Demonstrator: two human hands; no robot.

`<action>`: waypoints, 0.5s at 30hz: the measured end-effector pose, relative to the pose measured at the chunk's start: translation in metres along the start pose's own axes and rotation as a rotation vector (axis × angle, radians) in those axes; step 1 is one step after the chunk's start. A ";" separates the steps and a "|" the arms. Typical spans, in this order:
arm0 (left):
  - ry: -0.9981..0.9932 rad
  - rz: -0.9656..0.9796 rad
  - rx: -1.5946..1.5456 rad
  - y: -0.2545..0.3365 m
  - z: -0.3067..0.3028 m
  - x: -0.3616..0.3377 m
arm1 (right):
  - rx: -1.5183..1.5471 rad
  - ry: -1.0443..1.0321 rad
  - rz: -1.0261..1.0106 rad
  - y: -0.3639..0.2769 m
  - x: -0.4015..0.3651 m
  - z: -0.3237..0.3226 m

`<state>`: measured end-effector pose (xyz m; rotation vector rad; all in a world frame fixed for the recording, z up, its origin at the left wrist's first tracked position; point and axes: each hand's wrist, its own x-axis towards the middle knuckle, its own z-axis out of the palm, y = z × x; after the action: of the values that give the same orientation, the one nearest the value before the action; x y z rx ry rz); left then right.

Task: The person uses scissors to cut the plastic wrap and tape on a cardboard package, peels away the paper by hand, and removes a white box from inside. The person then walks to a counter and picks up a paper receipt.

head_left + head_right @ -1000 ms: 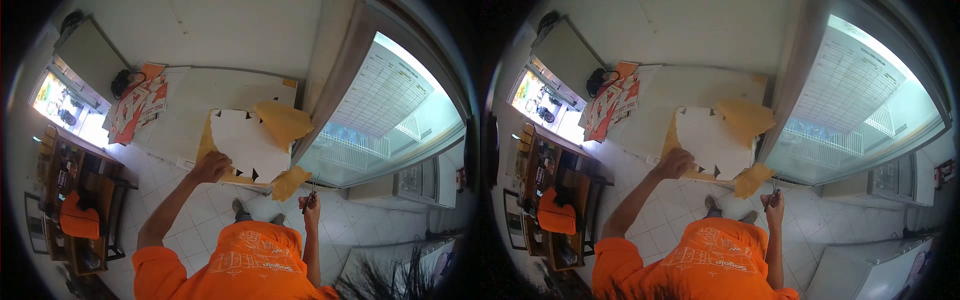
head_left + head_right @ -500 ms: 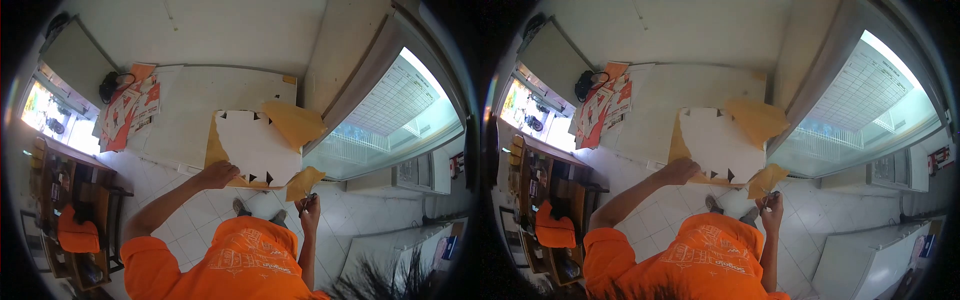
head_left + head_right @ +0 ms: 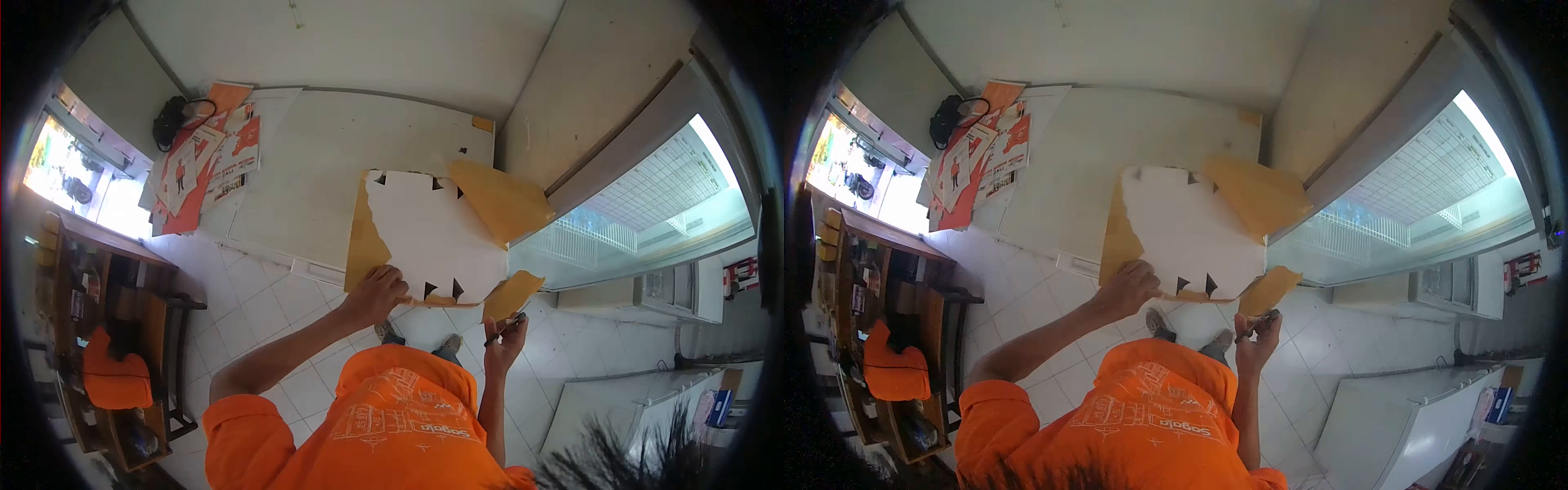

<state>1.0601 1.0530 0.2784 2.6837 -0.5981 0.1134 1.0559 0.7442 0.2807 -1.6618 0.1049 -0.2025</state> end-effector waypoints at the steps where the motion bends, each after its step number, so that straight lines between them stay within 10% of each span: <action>1: 0.079 0.034 -0.052 -0.003 0.005 0.001 | -0.012 0.020 -0.012 -0.006 0.001 0.004; 3: 0.163 0.062 -0.108 -0.001 0.005 0.000 | -0.066 0.004 -0.061 -0.006 0.003 0.006; 9: -0.444 -0.094 0.062 0.023 0.004 -0.028 | -0.209 -0.071 -0.171 -0.012 0.010 0.011; 11: -0.070 -0.007 -0.011 0.026 0.022 -0.048 | -0.230 -0.085 -0.155 -0.010 0.010 0.008; 15: 0.069 -0.039 -0.272 0.028 0.035 -0.080 | -0.259 -0.179 -0.087 -0.003 0.012 0.002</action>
<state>0.9759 1.0479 0.2432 2.4168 -0.5002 0.1057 1.0681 0.7446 0.2839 -1.9363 -0.0801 -0.1075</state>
